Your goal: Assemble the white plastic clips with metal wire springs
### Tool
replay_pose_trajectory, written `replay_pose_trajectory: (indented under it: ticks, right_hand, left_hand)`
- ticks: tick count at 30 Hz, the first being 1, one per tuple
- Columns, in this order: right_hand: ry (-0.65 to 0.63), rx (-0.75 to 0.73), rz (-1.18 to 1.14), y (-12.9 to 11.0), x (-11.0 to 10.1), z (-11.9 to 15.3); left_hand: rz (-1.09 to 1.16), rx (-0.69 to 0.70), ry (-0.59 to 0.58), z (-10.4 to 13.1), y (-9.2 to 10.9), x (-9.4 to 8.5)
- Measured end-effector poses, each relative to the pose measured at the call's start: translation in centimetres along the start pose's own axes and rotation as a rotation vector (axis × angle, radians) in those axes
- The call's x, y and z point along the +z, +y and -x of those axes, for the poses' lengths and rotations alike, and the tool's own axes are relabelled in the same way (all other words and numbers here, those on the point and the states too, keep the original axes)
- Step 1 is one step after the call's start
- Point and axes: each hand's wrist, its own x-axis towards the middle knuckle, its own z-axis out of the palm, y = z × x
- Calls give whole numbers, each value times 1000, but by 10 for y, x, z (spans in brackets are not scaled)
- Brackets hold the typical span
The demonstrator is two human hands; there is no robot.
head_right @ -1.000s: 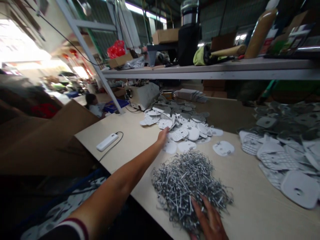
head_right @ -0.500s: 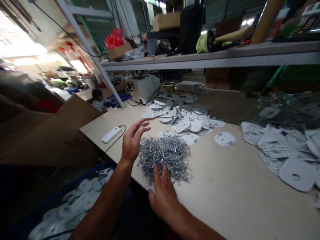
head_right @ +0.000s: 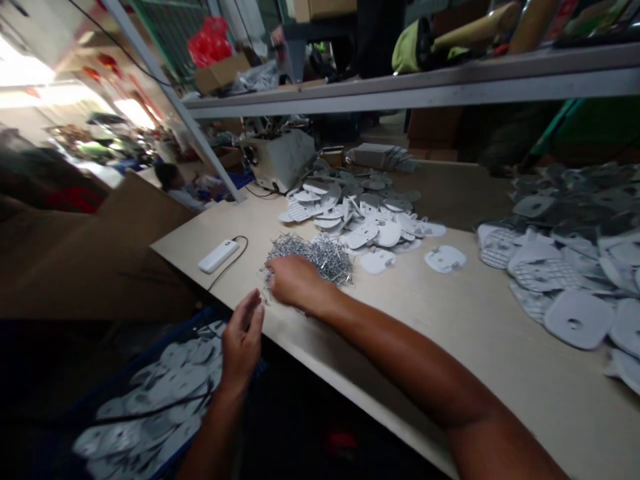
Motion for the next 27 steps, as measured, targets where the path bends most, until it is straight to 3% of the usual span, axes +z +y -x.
replay_pose_trajectory:
  ticks: [3, 8, 11, 14, 18, 22, 27]
  right_hand:
    - [173, -13, 139, 43, -40, -32]
    - [25, 212, 321, 123, -69, -97]
    - [-40, 346, 367, 168, -71, -101]
    - [-76, 478, 399, 211, -70, -80]
    - [-55, 578, 415, 253, -61, -41]
    - [-9, 650, 438, 266, -45, 1]
    - [54, 734, 457, 262, -33, 60]
  left_hand:
    - [59, -62, -102, 33, 8, 9]
    - [379, -284, -473, 57, 34, 62]
    - [497, -407, -658, 49, 29, 98]
    - [479, -387, -725, 34, 14, 116]
    - [433, -334, -668, 20, -2, 108]
    - [352, -282, -600, 11, -11, 94]
    - [272, -230, -498, -2, -22, 81]
